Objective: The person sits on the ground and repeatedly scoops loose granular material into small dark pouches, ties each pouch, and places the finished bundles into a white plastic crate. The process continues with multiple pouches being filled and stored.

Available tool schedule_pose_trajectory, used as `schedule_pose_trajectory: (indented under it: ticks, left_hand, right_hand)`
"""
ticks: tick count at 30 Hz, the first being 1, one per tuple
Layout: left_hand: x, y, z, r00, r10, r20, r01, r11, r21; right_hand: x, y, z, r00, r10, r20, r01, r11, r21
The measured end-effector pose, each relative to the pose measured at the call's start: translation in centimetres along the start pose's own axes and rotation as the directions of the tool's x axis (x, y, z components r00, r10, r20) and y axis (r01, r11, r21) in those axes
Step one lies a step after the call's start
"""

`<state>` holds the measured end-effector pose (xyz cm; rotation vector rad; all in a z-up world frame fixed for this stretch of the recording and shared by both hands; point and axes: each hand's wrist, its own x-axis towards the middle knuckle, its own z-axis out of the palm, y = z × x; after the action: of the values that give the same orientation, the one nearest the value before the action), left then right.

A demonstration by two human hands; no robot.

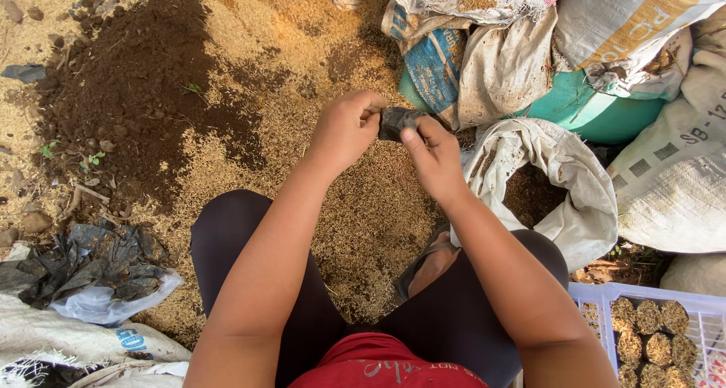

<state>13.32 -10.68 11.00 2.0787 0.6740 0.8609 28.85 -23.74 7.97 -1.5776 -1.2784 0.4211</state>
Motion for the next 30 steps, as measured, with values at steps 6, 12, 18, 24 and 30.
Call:
schedule_pose_trajectory:
  ticks: [6, 12, 18, 24, 30]
  left_hand:
    - [0.6, 0.4, 0.5, 1.0, -0.002, 0.022, 0.0, 0.995, 0.102]
    - [3.2, -3.5, -0.2, 0.983, -0.046, 0.18, -0.009, 0.956, 0.295]
    - [5.3, -11.9, -4.6, 0.911, -0.091, 0.403, -0.117, 0.878, 0.464]
    - [0.7, -22.2, -5.5, 0.801, -0.307, 0.514, 0.183, 0.943, 0.279]
    - [-6.7, -28.2, -0.4, 0.735, -0.469, 0.49, 0.37, 0.883, 0.29]
  right_hand:
    - [0.4, -1.6, 0.5, 0.993, -0.117, -0.004, 0.116, 0.984, 0.136]
    - [2.9, -1.0, 1.0, 0.988, 0.021, 0.156, 0.022, 0.962, -0.272]
    - [2.7, 8.4, 11.1, 0.931, -0.08, 0.355, 0.201, 0.926, -0.32]
    - [-3.4, 18.0, 24.4, 0.829, 0.068, 0.555, 0.346, 0.717, -0.605]
    - [-2.6, 22.1, 20.6, 0.925, -0.132, 0.356, 0.28, 0.871, -0.404]
